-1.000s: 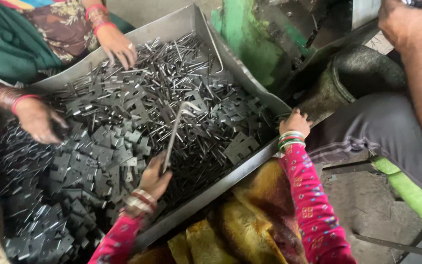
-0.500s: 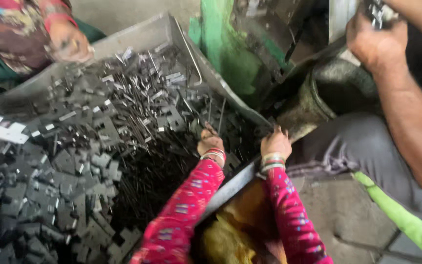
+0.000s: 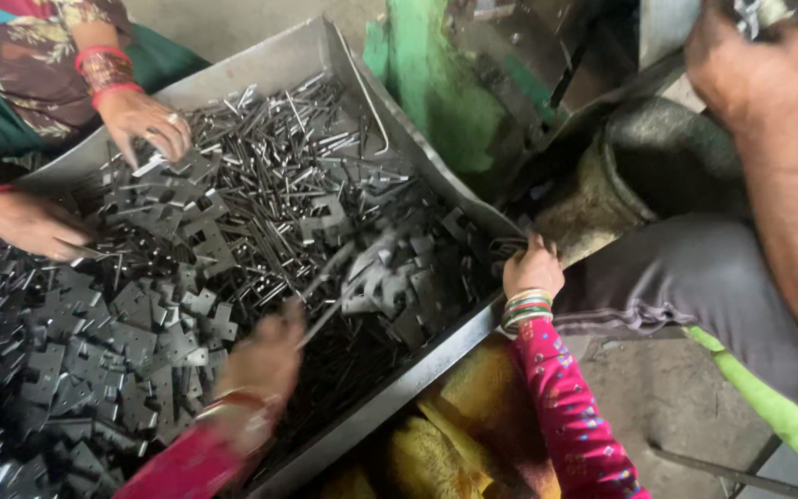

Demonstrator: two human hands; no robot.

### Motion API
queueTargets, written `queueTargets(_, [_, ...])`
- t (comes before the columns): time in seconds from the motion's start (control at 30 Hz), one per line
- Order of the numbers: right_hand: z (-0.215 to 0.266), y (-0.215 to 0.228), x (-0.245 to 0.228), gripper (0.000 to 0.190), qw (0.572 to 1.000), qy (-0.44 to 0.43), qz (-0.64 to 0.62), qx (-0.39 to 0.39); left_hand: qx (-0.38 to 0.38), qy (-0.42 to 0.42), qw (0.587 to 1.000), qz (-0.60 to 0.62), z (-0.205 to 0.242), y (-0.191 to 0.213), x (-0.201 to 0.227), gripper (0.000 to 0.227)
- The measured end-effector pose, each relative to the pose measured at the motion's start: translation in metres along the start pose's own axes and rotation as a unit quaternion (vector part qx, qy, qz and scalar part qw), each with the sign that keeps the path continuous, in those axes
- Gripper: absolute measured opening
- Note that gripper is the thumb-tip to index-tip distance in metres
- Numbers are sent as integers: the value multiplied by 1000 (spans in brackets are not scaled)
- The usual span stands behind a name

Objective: The person sorts small metal hinge-like parts from a large bin, picking them up by hand and placing them into a separate pile on a wooden board. The person works alongside others in a workshop setting.

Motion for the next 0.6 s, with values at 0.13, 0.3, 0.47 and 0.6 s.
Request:
queueTargets(0.13, [2, -7, 4, 36, 1000, -1, -3, -1, -51, 66, 996, 43, 44, 9, -42, 88])
queueTargets(0.3, [2, -2, 5, 38, 997, 45, 3, 55, 24, 61, 968, 240, -5, 19, 10, 51])
queueTargets(0.47, [4, -7, 7, 39, 999, 28, -12, 42, 119, -17, 981, 152, -130, 41, 151, 52])
queueTargets(0.6, [1, -9, 11, 32, 999, 20, 2, 29, 111, -7, 994, 22, -171, -13, 180, 75])
Point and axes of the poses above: each hand's wrist, its own z-axis away from the middle knuckle, its own y-axis out of the back of the hand, x = y × z, the point moved 5 cm from there along -z, towards the middle knuckle, and after that the axes turned 6 degrees about -x, right-handed, at the moved point
